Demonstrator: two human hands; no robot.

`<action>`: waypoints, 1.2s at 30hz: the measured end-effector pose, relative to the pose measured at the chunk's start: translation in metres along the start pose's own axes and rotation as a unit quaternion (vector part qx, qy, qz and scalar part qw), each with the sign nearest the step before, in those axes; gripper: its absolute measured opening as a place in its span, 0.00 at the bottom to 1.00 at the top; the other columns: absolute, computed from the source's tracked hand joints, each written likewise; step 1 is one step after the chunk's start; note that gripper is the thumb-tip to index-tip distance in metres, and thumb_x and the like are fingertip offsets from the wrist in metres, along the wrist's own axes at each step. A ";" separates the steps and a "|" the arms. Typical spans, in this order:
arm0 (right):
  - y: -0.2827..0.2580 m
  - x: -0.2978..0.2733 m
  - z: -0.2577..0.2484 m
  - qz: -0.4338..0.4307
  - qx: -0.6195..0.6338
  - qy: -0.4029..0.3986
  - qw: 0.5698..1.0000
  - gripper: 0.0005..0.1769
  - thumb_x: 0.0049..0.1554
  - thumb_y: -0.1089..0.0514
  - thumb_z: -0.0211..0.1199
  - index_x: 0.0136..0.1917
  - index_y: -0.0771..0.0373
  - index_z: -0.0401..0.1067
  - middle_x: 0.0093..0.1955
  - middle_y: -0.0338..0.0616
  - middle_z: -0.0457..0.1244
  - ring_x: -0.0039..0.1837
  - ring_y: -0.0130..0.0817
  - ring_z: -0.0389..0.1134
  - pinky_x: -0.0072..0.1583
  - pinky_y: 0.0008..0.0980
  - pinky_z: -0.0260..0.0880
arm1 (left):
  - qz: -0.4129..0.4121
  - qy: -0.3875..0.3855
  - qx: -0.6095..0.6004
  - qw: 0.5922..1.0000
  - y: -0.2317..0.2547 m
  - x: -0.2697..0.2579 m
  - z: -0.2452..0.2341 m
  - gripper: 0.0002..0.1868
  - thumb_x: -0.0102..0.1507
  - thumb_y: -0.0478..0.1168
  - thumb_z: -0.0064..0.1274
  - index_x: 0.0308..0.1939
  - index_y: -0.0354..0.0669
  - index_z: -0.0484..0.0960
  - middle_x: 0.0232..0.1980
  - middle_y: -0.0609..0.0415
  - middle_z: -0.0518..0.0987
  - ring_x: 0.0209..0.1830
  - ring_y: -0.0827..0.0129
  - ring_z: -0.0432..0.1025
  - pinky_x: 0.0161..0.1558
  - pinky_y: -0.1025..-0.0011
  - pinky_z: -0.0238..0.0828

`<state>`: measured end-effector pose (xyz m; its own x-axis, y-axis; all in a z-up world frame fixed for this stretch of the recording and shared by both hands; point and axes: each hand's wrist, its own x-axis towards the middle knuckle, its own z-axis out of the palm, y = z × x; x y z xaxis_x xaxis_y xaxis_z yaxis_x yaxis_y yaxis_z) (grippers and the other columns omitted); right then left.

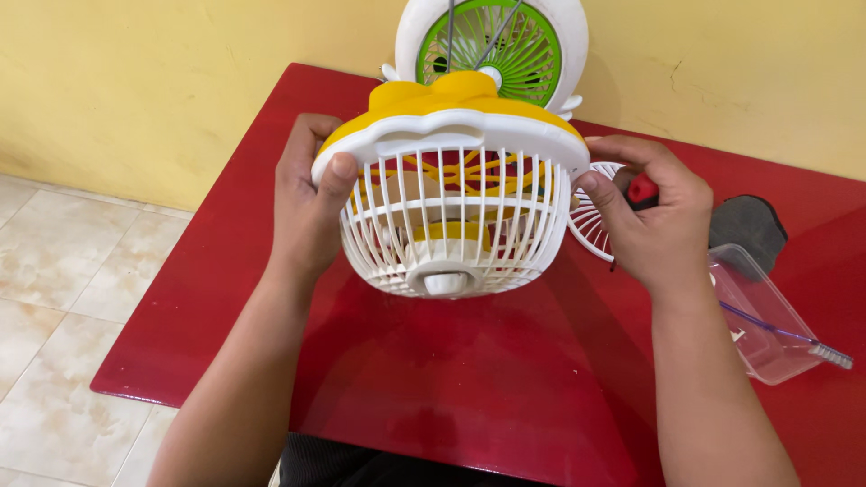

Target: The person assembles a small electric fan on a red table using a screwdriver. They attach the front grille to the fan body, then secure it by tightening multiple screws around the perimeter.

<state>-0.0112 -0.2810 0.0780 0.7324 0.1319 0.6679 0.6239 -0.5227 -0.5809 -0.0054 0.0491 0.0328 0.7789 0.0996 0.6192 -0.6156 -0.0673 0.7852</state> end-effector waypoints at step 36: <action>0.054 0.021 -0.066 -0.053 -0.011 -0.049 0.997 0.10 0.70 0.62 0.65 0.60 0.67 0.66 0.57 0.50 0.68 0.58 0.31 0.69 0.64 0.27 0.73 | -0.263 -0.045 0.101 0.959 -0.027 0.083 -0.007 0.40 0.67 0.71 0.41 0.40 0.33 0.83 0.34 0.54 0.80 0.31 0.76 0.71 0.36 0.73 0.72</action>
<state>0.0193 -0.3623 0.0913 0.6861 0.2686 0.6761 0.6941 -0.5199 -0.4979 0.0747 0.0657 0.0632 0.9877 0.0878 0.1292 -0.1069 -0.2233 0.9689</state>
